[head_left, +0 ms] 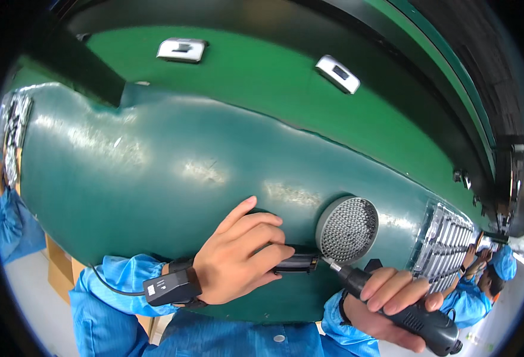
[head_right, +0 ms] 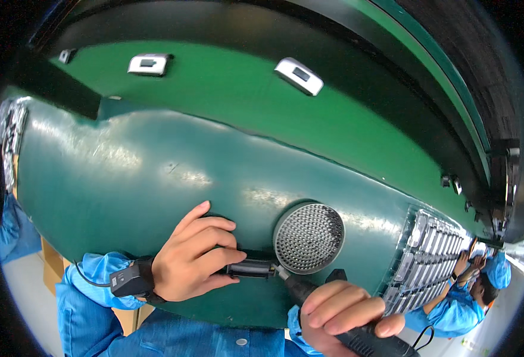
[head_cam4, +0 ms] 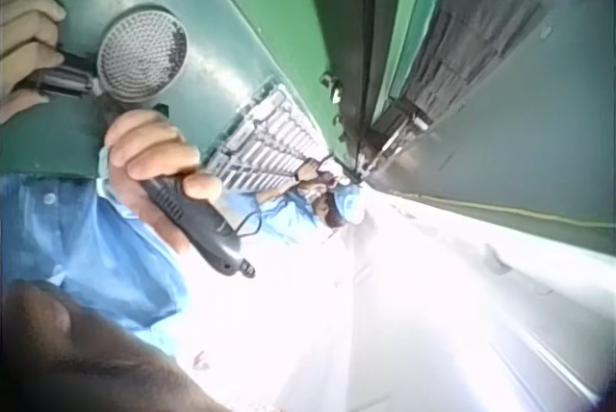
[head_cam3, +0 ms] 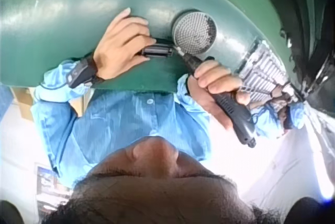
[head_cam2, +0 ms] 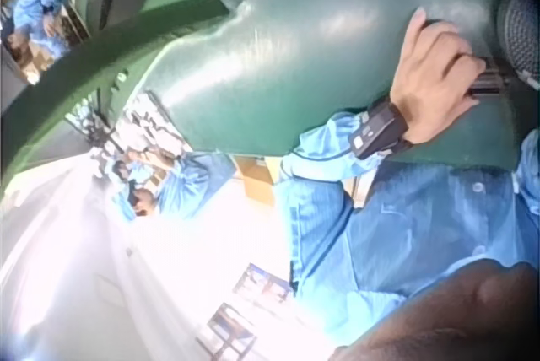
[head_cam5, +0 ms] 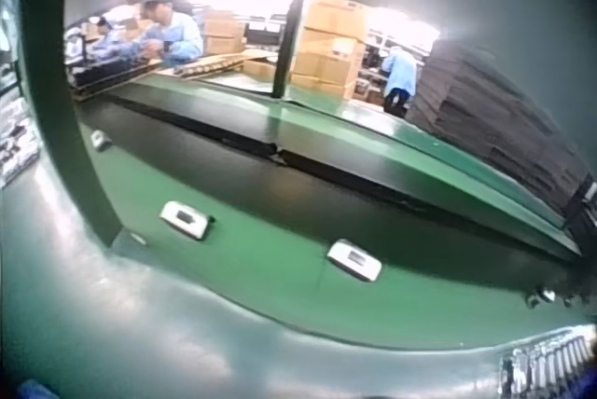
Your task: Assemble small plastic electronic enclosures by inserting components and driving screws using an electric screwdriver.
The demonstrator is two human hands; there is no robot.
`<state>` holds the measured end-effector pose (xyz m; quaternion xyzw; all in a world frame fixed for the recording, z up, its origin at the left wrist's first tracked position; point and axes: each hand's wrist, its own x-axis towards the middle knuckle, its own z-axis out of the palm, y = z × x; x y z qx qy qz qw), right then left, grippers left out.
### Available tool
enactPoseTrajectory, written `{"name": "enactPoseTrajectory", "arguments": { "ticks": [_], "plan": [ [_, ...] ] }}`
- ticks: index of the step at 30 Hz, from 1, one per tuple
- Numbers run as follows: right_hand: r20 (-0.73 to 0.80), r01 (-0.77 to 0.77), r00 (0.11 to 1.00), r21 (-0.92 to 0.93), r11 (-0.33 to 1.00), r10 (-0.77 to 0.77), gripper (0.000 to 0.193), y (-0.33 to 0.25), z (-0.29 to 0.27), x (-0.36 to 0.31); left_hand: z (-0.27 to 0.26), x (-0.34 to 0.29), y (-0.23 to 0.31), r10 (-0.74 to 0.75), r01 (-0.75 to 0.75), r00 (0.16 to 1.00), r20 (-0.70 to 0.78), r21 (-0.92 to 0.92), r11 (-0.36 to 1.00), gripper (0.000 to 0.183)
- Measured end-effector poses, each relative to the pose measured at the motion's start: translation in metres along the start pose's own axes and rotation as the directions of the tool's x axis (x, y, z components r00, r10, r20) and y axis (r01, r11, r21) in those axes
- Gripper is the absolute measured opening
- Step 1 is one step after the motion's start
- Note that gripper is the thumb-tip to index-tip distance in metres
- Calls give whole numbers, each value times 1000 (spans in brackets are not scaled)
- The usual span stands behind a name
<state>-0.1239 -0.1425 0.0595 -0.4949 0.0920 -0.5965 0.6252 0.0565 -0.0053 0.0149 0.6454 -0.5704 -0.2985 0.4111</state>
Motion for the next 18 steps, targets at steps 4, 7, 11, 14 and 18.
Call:
{"name": "enactPoseTrajectory", "arguments": {
  "ticks": [4, 7, 11, 14, 18],
  "plan": [
    [271, -148, 953, 28, 989, 135, 71, 1, 13, -11, 2, 0, -1, 24, -24, 1000, -9, -8, 1000, 50],
    [339, -171, 930, 56, 984, 142, 69, 11, 19, -20, 3, -4, -2, 16, -15, 1000, -23, 16, 1000, 51],
    [395, -192, 905, 54, 980, 156, 67, 12, 22, -24, 7, -5, -3, 29, -27, 998, -64, 25, 999, 54],
    [398, -213, 901, 58, 975, 173, 67, 13, 23, -26, 8, -7, -4, 33, -31, 997, -74, 23, 999, 56],
    [436, -266, 872, 43, 963, 222, 69, 15, 23, -24, 9, -8, -4, 33, -31, 995, -92, 29, 999, 56]
  ]
}}
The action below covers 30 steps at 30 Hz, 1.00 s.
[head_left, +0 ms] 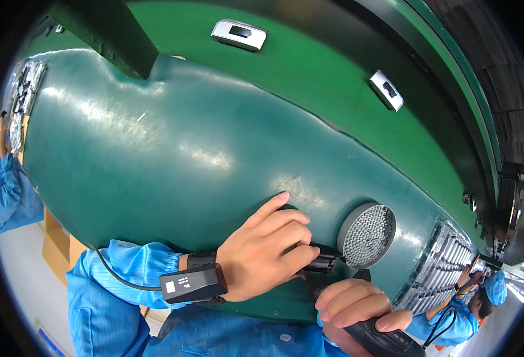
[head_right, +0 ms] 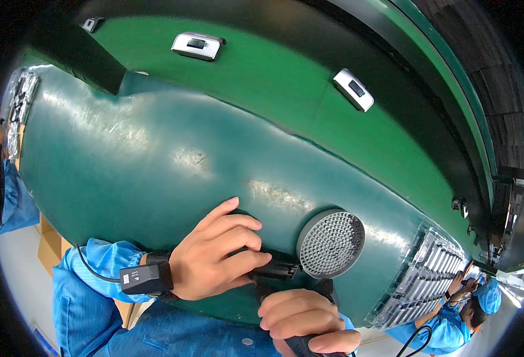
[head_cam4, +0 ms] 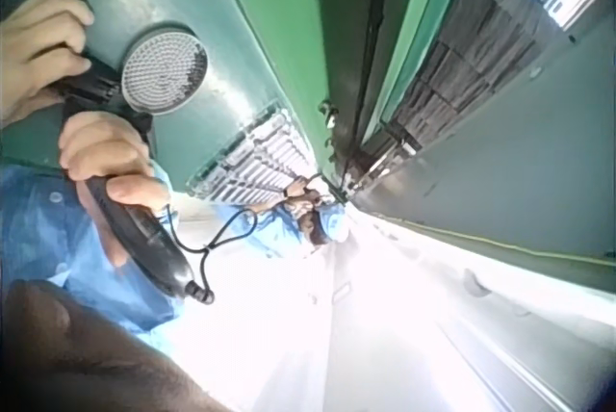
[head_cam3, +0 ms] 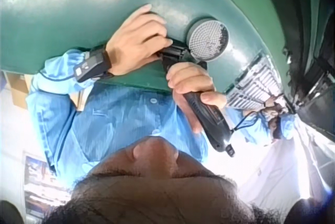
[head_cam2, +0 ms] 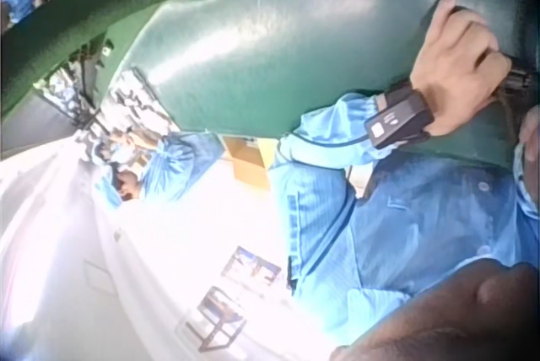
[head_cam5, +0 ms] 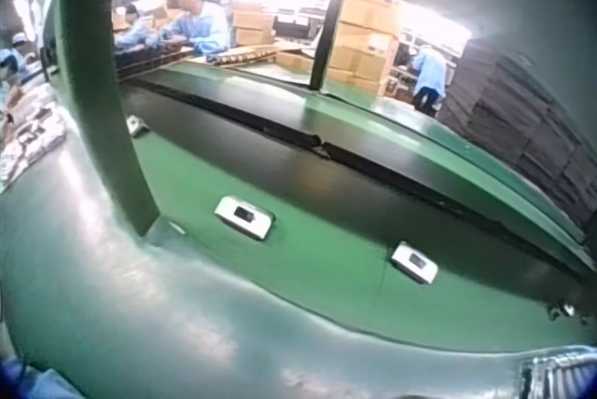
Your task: Assemble small plastic electronic enclosures by inserting components and driving screws using an electric screwdriver.
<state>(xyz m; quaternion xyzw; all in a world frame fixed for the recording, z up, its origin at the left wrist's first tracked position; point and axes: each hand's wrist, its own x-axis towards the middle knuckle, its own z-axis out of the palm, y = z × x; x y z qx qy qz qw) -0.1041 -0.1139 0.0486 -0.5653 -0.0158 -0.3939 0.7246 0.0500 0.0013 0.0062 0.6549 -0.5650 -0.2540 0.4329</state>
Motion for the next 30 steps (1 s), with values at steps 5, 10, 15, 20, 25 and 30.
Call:
{"name": "enactPoseTrajectory", "arguments": {
  "ticks": [5, 10, 15, 20, 25, 30],
  "plan": [
    [-47, 44, 998, 2, 999, -44, 69, 10, 7, -3, -2, 0, 0, 1, -1, 1000, 6, 12, 1000, 54],
    [-28, 124, 992, -10, 992, -124, 68, 21, 13, 4, -5, 1, 0, 7, -7, 1000, 16, 11, 1000, 51],
    [-33, 205, 978, 19, 979, -204, 67, 33, 13, 3, -9, 4, 4, 26, -26, 999, 48, 16, 1000, 50],
    [-66, 41, 997, -96, 995, -47, 62, 16, 6, 0, -17, 2, 4, -9, 1, 988, 153, 57, 998, 51],
    [-417, 126, 900, -37, 991, -130, 67, -27, -48, 11, -17, 9, 11, -25, 11, 990, 137, 106, 994, 53],
    [-676, 102, 721, -112, 989, -151, 70, -24, -90, 16, -16, 19, 23, -88, 70, 986, 138, 128, 989, 47]
  ]
}}
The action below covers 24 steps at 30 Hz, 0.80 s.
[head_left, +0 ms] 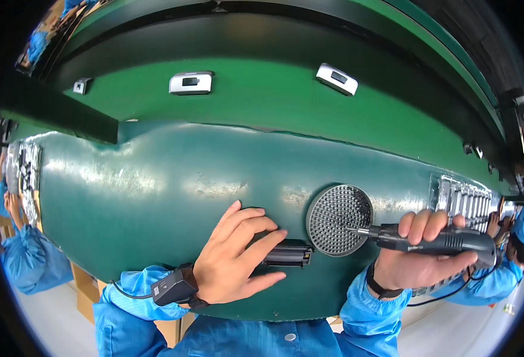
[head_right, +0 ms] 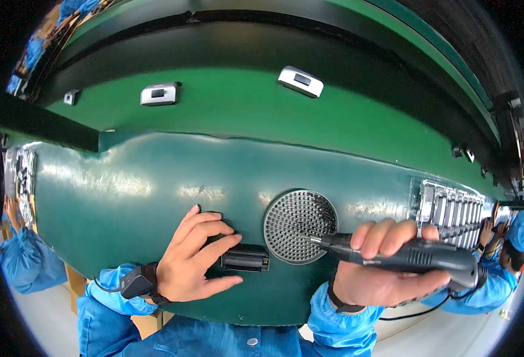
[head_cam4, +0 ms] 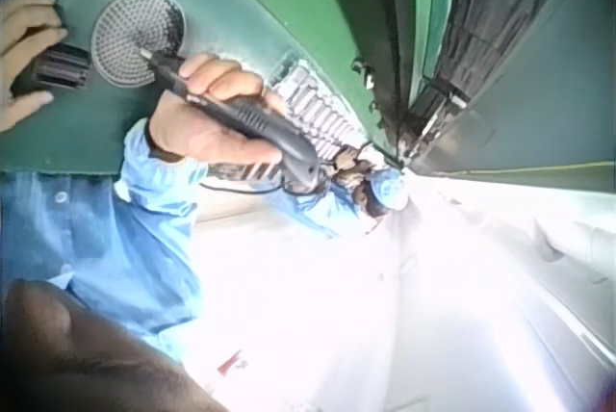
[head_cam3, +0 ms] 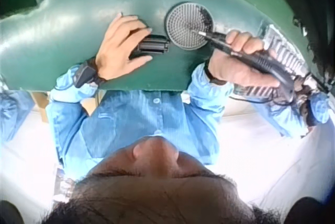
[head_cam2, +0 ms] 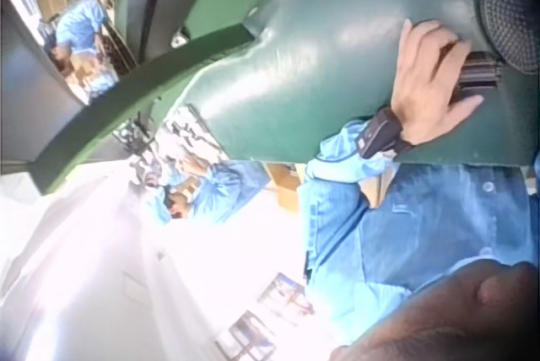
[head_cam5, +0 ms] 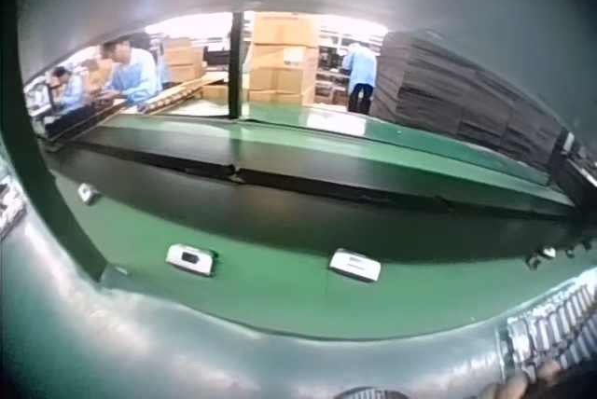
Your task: Assemble small plastic electronic enclosures by inserting components and driving screws using an electric screwdriver.
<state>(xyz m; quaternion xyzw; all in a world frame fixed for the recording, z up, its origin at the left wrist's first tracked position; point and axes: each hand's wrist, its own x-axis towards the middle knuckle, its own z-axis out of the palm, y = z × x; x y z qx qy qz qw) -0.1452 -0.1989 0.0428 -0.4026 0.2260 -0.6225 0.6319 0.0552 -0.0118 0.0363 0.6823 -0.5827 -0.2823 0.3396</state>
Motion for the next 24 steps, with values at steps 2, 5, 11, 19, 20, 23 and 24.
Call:
{"name": "enactPoseTrajectory", "arguments": {
  "ticks": [2, 5, 11, 19, 20, 23, 24],
  "plan": [
    [-37, -27, 999, 9, 1000, 27, 71, 2, -4, 0, 3, -2, -1, 12, -13, 1000, 7, 40, 999, 44],
    [-37, -73, 997, 15, 997, 73, 70, 3, 6, -3, 8, -8, -8, 91, -93, 996, 25, 79, 992, 36],
    [43, -37, 998, -8, 999, 37, 72, 5, 7, -9, 11, -11, -13, 166, -166, 986, -4, 77, 983, 37],
    [15, -82, 997, 27, 996, 81, 69, 4, 13, -11, 15, -12, -15, 168, -164, 984, -56, 59, 985, 41],
    [10, -96, 995, 22, 995, 96, 69, 5, 13, -12, 15, -11, -15, 172, -168, 983, -64, 66, 984, 41],
    [21, -111, 994, 20, 994, 111, 68, 7, 11, -15, 16, -11, -16, 155, -152, 986, -56, 49, 987, 41],
    [28, -116, 993, 16, 993, 116, 68, 8, 11, -16, 17, -11, -17, 157, -154, 986, -53, 60, 986, 44]
  ]
}}
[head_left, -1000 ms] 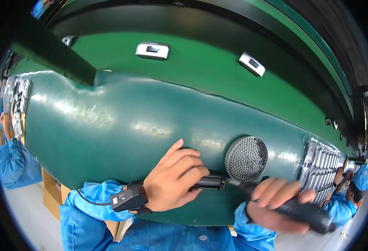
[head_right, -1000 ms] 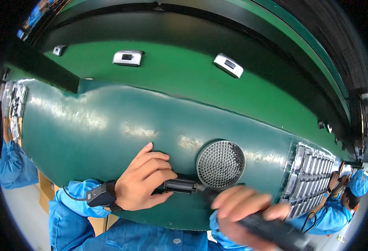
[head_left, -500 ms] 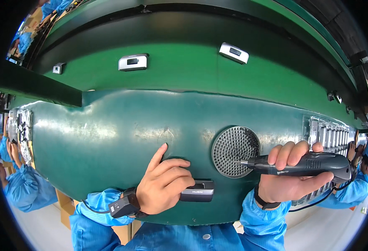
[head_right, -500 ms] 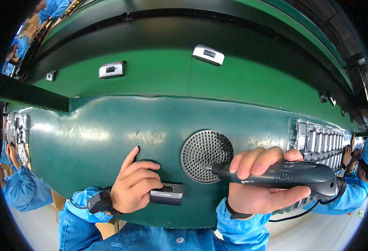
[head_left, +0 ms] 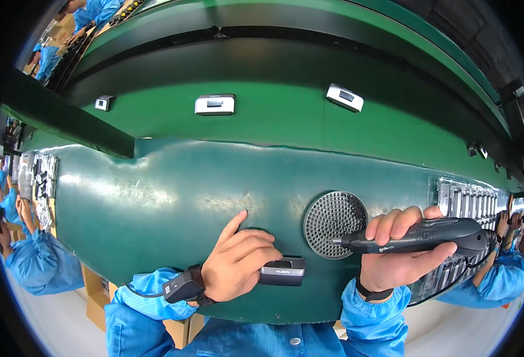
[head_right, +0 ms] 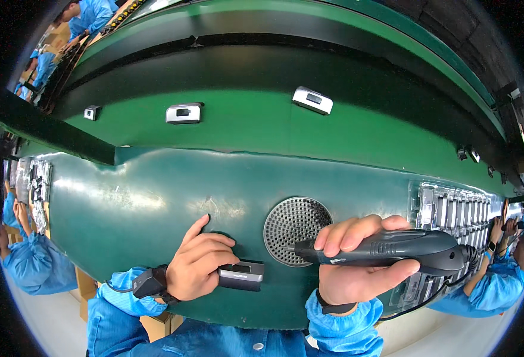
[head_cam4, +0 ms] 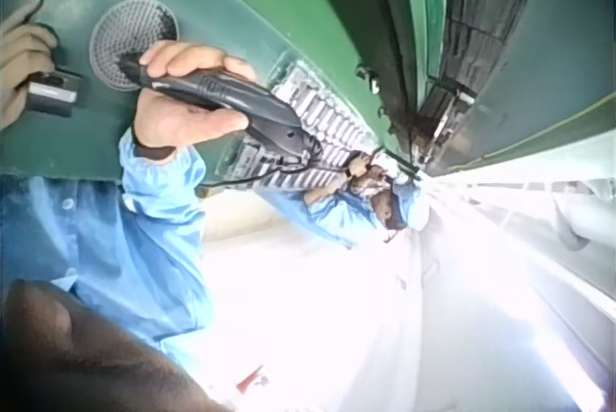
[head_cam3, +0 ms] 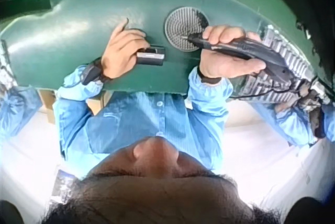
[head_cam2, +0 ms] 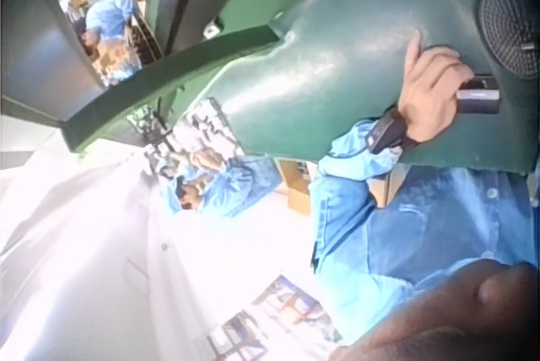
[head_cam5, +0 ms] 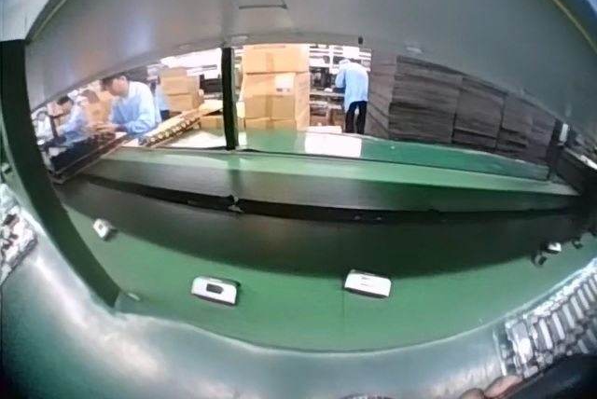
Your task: Assemble small plastic electronic enclosures by inserting components and driving screws using an electric screwdriver.
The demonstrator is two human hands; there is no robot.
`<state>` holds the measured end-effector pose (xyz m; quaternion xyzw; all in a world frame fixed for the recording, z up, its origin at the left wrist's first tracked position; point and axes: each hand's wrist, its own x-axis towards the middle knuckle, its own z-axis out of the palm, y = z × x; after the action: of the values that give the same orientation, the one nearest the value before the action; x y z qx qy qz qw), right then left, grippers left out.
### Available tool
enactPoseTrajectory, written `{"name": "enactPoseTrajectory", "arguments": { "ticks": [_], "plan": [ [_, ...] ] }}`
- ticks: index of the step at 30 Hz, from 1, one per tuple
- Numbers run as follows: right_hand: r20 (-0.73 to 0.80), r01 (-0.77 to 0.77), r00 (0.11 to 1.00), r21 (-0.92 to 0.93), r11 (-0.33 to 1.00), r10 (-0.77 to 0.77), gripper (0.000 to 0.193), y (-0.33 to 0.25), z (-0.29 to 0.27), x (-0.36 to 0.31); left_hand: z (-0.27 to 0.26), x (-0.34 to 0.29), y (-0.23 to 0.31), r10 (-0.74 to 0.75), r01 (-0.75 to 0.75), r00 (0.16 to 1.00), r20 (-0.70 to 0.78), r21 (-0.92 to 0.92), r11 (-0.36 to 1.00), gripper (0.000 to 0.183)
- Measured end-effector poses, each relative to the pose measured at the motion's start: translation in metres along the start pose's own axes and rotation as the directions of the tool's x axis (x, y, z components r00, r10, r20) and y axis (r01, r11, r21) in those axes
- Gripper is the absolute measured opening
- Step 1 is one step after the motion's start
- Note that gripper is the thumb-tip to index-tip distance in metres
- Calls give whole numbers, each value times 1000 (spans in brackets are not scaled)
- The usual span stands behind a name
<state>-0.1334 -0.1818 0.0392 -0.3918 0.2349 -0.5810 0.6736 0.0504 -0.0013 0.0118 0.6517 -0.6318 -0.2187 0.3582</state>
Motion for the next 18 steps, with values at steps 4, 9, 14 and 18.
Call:
{"name": "enactPoseTrajectory", "arguments": {
  "ticks": [4, 9, 14, 18],
  "plan": [
    [-6, -15, 1000, 15, 1000, 15, 69, 0, -2, -4, 0, 3, 1, 12, -12, 999, 30, 1, 1000, 50],
    [64, -14, 998, 4, 1000, 14, 70, 0, 4, -5, -4, 1, 0, -13, 13, 1000, 8, -33, 999, 44],
    [46, -24, 999, 6, 1000, 24, 69, 2, 2, -5, 0, 2, -1, -25, 25, 1000, 17, -44, 999, 44],
    [65, -6, 998, -12, 1000, 6, 69, 1, 2, -4, -2, 4, 0, -18, 19, 1000, 17, -40, 999, 44]
  ]
}}
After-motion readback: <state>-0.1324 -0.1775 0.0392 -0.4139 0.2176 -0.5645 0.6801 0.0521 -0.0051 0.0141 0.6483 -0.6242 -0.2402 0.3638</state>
